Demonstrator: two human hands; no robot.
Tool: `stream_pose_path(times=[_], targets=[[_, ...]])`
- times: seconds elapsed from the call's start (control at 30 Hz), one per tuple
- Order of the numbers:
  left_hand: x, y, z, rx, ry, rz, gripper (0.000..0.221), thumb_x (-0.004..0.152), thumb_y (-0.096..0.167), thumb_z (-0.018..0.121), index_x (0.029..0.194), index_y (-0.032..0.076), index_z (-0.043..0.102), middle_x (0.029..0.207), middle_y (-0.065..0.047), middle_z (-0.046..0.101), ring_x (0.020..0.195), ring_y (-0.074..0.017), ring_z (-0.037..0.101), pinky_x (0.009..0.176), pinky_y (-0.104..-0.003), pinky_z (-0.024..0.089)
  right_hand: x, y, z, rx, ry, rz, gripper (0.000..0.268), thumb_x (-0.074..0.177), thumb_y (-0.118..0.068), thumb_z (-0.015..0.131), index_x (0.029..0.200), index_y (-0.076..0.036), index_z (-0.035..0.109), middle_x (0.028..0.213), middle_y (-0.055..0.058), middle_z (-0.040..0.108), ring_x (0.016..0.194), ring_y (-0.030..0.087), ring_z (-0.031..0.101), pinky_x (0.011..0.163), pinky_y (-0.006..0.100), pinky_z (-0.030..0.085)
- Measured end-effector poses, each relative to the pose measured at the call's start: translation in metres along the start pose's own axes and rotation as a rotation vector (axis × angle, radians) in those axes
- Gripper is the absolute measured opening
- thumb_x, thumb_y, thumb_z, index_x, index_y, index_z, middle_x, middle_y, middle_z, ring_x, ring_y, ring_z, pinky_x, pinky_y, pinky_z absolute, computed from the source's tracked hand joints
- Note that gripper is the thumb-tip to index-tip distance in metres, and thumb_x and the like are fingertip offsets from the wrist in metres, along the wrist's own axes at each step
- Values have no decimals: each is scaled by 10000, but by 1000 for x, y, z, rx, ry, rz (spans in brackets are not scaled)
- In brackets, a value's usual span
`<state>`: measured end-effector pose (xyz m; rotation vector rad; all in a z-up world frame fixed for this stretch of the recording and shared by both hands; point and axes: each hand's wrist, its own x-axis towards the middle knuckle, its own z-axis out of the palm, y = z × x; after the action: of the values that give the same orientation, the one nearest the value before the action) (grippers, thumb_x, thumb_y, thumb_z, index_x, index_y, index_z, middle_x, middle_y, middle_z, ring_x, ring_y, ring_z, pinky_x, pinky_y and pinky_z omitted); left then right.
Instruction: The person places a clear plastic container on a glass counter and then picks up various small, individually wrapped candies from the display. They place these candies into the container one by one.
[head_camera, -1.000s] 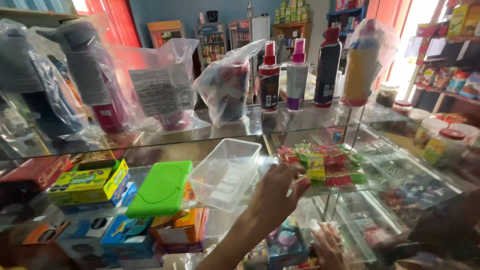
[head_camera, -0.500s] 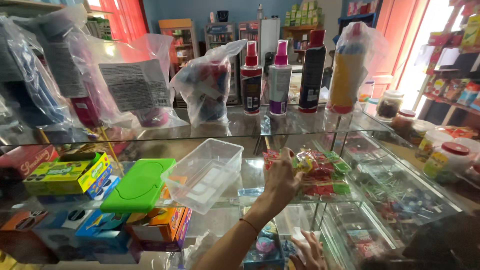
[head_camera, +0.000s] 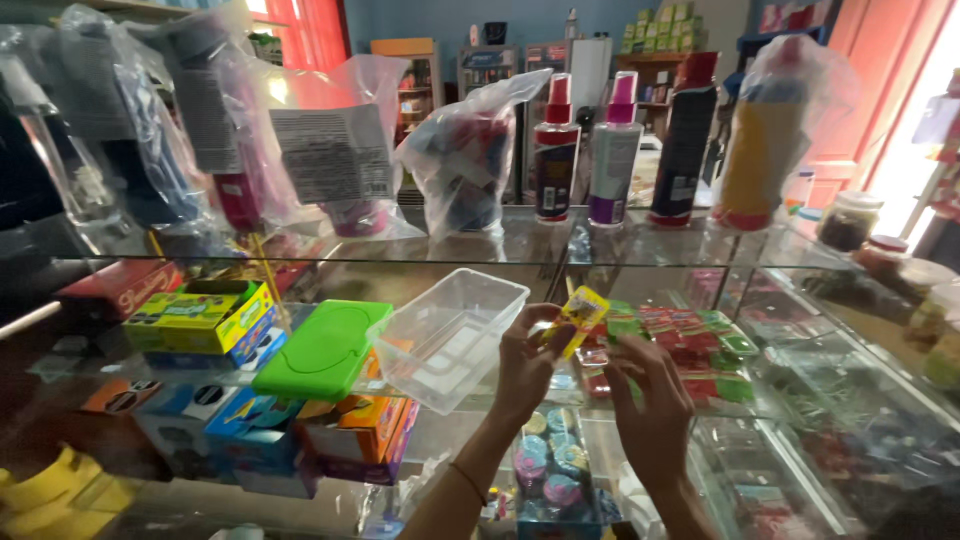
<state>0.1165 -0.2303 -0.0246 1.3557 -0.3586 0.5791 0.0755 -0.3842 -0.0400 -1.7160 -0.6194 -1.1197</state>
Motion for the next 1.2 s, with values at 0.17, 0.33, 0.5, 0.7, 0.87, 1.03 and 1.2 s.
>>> stream_pose_path(times=[0.17, 0.33, 0.5, 0.7, 0.87, 1.03, 1.2], targets=[[4, -14, -7, -88, 101, 10, 267, 890, 78, 802, 1119, 32, 671, 994, -96, 670, 865, -169, 729, 786, -273, 626, 36, 17, 53, 233, 3, 167, 508, 892, -1, 720, 1377, 68, 587, 1198, 359, 631, 908, 461, 714, 844, 534, 577], [3, -15, -10, -32, 89, 41, 119, 980, 142, 714, 1070, 65, 705, 973, -112, 693, 908, -224, 731, 824, -369, 615, 65, 34, 61, 403, -149, 239, 390, 932, -107, 762, 1318, -97, 710, 899, 118, 734, 825, 143, 685, 799, 332, 594], [4, -21, -15, 94, 128, 10, 145, 996, 209, 694, 1070, 92, 738, 945, -100, 737, 868, -226, 754, 762, -356, 621, 53, 46, 63, 184, -170, 206, 287, 996, -190, 690, 1274, -136, 732, 899, 156, 758, 858, 197, 703, 841, 435, 555], [3, -10, -15, 58, 180, -27, 204, 1010, 198, 639, 1165, 66, 630, 980, -149, 733, 853, -245, 751, 747, -375, 631, 52, 31, 60, 220, -340, 267, 442, 1051, -156, 475, 1467, -234, 602, 1131, 199, 760, 991, 343, 749, 926, 521, 569], [6, -6, -13, 175, 141, -11, 129, 995, 193, 626, 1068, 90, 656, 1017, -74, 739, 847, -180, 722, 681, -304, 612, 52, 55, 65, -6, -402, 128, 491, 997, -340, 535, 1480, -251, 530, 1216, 59, 782, 775, 157, 755, 626, 342, 570], [-2, 15, -7, 99, 91, -166, 392, 949, 384, 633, 1140, 45, 583, 1155, -136, 696, 962, -285, 781, 722, -345, 696, 53, 46, 62, 89, -439, 185, 477, 960, -373, 553, 1412, -228, 591, 1231, 52, 787, 994, 174, 814, 720, 331, 637], [-3, 34, -6, 186, 67, -252, 446, 882, 402, 717, 1160, 92, 557, 1159, -167, 735, 1020, -318, 794, 727, -369, 684, 54, 55, 64, 119, -457, 132, 465, 963, -234, 578, 1427, -200, 566, 1242, 82, 763, 975, 216, 824, 678, 361, 707]])
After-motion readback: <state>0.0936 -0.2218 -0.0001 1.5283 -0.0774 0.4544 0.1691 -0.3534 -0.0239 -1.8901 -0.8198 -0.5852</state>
